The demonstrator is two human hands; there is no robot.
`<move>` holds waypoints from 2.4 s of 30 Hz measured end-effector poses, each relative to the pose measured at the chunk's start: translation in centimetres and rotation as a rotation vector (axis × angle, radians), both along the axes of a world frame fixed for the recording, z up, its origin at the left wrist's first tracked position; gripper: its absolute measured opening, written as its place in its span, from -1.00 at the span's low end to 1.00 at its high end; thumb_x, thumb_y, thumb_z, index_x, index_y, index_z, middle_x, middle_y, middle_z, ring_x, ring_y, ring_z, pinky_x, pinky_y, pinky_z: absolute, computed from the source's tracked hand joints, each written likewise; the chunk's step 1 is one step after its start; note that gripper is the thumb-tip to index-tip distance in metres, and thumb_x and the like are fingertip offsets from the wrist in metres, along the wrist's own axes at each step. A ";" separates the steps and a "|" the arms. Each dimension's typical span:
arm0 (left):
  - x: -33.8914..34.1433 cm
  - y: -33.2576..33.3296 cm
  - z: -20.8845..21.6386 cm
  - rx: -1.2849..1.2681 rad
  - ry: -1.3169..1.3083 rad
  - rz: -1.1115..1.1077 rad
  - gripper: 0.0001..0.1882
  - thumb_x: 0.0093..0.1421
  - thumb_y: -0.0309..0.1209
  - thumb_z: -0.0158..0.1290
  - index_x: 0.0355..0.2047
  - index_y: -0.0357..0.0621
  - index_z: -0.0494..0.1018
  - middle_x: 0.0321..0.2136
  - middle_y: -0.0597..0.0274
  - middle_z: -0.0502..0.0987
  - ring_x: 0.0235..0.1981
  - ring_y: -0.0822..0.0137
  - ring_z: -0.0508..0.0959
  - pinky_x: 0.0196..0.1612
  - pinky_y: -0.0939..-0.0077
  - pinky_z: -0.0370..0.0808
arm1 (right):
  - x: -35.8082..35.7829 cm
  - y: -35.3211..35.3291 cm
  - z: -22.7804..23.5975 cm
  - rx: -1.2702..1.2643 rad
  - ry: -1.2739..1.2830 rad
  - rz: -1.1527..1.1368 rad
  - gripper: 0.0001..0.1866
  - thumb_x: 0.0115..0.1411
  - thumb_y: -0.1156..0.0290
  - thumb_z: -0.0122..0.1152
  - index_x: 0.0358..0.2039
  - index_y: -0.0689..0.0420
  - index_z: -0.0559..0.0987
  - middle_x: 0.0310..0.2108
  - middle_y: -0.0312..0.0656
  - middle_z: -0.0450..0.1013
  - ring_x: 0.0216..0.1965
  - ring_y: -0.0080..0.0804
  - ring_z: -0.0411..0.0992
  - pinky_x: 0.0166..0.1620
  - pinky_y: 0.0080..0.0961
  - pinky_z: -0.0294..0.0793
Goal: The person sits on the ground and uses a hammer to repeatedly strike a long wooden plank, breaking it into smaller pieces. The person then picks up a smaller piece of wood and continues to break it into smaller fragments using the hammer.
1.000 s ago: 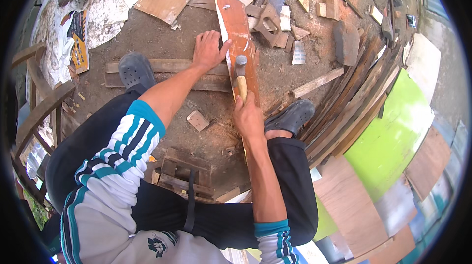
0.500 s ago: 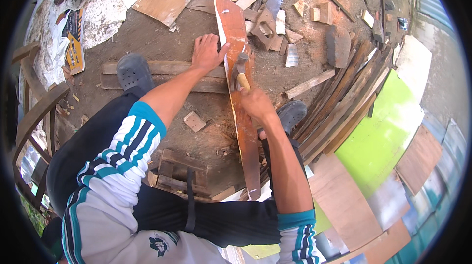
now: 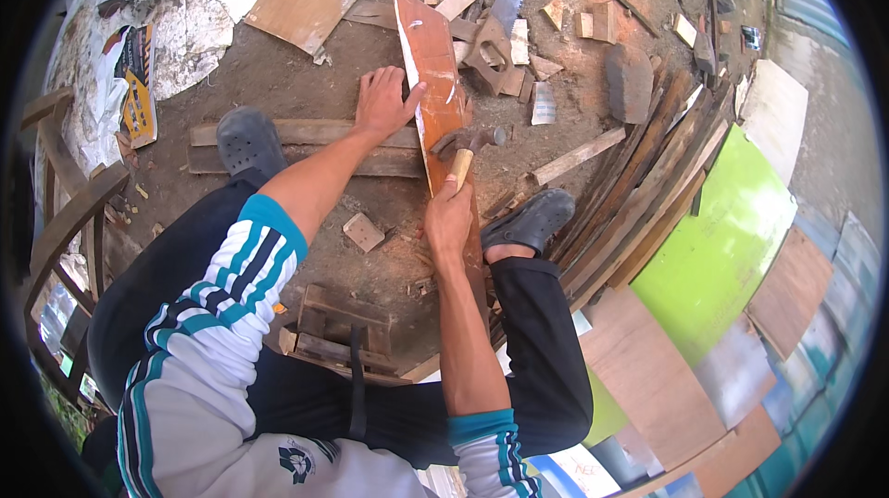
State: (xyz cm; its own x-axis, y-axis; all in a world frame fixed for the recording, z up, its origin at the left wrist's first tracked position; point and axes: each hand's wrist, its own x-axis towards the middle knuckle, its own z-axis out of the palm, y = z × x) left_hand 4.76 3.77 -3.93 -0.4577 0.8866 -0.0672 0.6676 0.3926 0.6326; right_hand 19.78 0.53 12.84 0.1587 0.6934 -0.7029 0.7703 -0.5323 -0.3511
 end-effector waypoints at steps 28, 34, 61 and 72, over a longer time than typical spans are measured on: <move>-0.1 0.0 0.1 0.009 -0.020 -0.037 -0.51 0.34 0.03 -0.02 -0.27 -0.24 0.41 -0.26 0.03 0.48 -0.09 0.07 0.43 0.10 0.13 0.24 | 2.4 3.8 1.3 -0.412 0.228 -0.182 -0.50 0.43 -0.06 -0.06 -0.11 0.21 0.38 -0.61 -0.28 0.28 -0.79 -0.48 0.24 -0.73 -0.47 0.32; -0.2 0.2 0.2 -0.026 -0.023 -0.024 -0.46 0.34 0.08 -0.07 -0.22 -0.26 0.44 -0.20 0.02 0.51 -0.06 0.10 0.44 0.16 0.15 0.22 | 6.9 -0.8 2.5 -0.137 0.219 -0.234 -0.48 0.46 -0.06 -0.12 -0.17 0.23 0.44 -0.66 -0.31 0.30 -0.78 -0.54 0.26 -0.72 -0.54 0.29; 6.6 -3.5 23.2 0.556 -0.278 0.507 -0.70 0.05 -0.40 0.21 -0.40 -0.29 0.30 -0.23 0.02 0.32 -0.09 0.08 0.33 0.04 0.16 0.28 | 13.4 -8.2 15.6 0.339 0.052 -0.065 -0.27 0.06 0.08 0.48 0.04 0.41 0.46 -0.38 0.06 0.56 -0.35 -0.13 0.58 -0.24 -0.26 0.54; 7.3 -7.5 30.8 0.554 0.017 0.426 -0.66 0.00 -0.43 0.24 -0.35 -0.33 0.32 -0.18 -0.06 0.31 -0.07 0.01 0.32 0.05 0.12 0.28 | 12.2 -10.6 16.0 0.439 0.313 0.172 -0.39 0.08 0.26 0.47 -0.01 0.35 0.39 -0.21 0.24 0.53 -0.12 0.16 0.53 -0.07 -0.14 0.47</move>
State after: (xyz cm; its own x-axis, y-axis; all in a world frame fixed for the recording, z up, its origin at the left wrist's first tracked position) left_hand 12.07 -3.69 26.85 -0.7699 0.5314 0.3533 0.5387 0.2446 0.8062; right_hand 31.99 -10.10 28.79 -0.1521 0.9288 -0.3379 0.6569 -0.1604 -0.7367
